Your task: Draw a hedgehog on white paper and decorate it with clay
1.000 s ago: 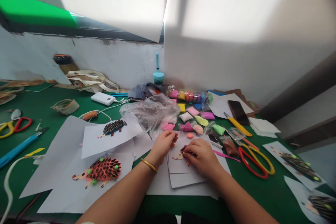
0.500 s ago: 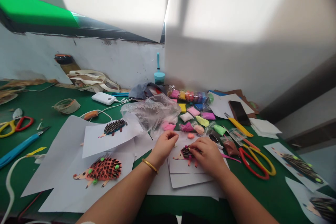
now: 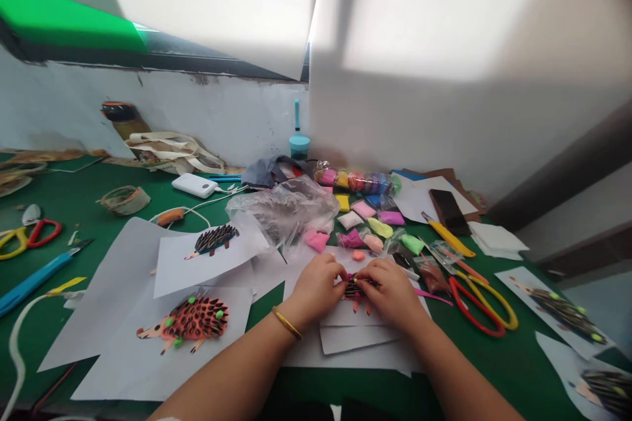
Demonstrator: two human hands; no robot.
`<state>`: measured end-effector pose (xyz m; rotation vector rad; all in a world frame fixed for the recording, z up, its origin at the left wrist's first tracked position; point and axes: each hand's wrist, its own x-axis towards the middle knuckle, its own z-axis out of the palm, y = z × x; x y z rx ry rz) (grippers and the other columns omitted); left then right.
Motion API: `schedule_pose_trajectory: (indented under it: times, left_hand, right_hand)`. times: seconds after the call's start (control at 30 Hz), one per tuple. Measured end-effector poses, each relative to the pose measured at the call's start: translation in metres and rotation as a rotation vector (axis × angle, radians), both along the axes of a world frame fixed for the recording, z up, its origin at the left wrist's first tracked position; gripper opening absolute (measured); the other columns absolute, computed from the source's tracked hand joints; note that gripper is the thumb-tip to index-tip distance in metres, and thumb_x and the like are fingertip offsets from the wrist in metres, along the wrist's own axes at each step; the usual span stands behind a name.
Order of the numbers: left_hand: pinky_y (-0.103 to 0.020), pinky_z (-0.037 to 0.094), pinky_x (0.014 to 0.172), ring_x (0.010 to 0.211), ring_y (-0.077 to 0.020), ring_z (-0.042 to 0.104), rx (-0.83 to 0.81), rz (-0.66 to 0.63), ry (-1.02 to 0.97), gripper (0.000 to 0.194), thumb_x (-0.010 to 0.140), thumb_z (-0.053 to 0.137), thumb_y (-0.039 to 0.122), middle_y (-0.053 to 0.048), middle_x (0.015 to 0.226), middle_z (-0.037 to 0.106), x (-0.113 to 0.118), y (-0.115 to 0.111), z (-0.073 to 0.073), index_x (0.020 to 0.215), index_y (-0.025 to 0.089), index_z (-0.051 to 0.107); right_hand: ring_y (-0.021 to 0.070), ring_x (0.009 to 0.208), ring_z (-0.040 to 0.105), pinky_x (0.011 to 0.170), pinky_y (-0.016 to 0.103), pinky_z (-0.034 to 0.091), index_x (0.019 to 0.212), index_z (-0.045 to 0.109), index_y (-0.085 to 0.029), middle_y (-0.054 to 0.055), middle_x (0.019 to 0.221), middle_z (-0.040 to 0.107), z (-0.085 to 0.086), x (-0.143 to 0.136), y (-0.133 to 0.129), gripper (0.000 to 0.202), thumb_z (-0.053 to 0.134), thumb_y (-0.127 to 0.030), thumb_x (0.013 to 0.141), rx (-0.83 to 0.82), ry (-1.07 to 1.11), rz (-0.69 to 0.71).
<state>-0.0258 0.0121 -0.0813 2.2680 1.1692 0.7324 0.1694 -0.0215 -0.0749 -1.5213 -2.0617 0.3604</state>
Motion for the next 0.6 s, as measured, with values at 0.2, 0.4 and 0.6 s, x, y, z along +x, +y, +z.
schedule_pose_trajectory:
  times: [0.2,0.4,0.6]
  left_hand:
    - [-0.033,0.046,0.088,0.099,-0.0228,0.060,0.084,-0.011,0.112,0.009,0.081,0.064,0.015,-0.007,0.093,0.064,0.003,-0.004,0.003,0.081,0.019,0.072]
    - [-0.031,0.046,0.085,0.095,-0.0214,0.060,0.069,0.028,0.103,0.007,0.079,0.067,0.016,-0.005,0.092,0.064,0.000,-0.002,0.003,0.083,0.020,0.071]
    - [-0.028,0.043,0.074,0.082,-0.0180,0.058,0.033,0.036,0.115,0.010,0.077,0.064,0.012,-0.003,0.082,0.061,-0.001,0.001,0.005,0.079,0.020,0.069]
  right_hand:
    - [0.0222,0.089,0.062,0.081,0.036,0.044,0.085,0.071,-0.024,0.002,0.088,0.071,0.004,0.002,-0.002,0.013,0.059,-0.022,0.088,-0.068,0.123,0.041]
    - [0.0274,0.112,0.059,0.094,0.043,0.042,0.092,0.074,-0.027,0.005,0.105,0.072,0.006,0.001,-0.008,0.016,0.058,-0.025,0.088,-0.104,0.124,0.017]
    - [0.0292,0.125,0.053,0.100,0.048,0.038,0.093,0.075,-0.028,0.006,0.113,0.071,0.007,-0.002,-0.011,0.018,0.057,-0.026,0.089,-0.139,0.056,-0.003]
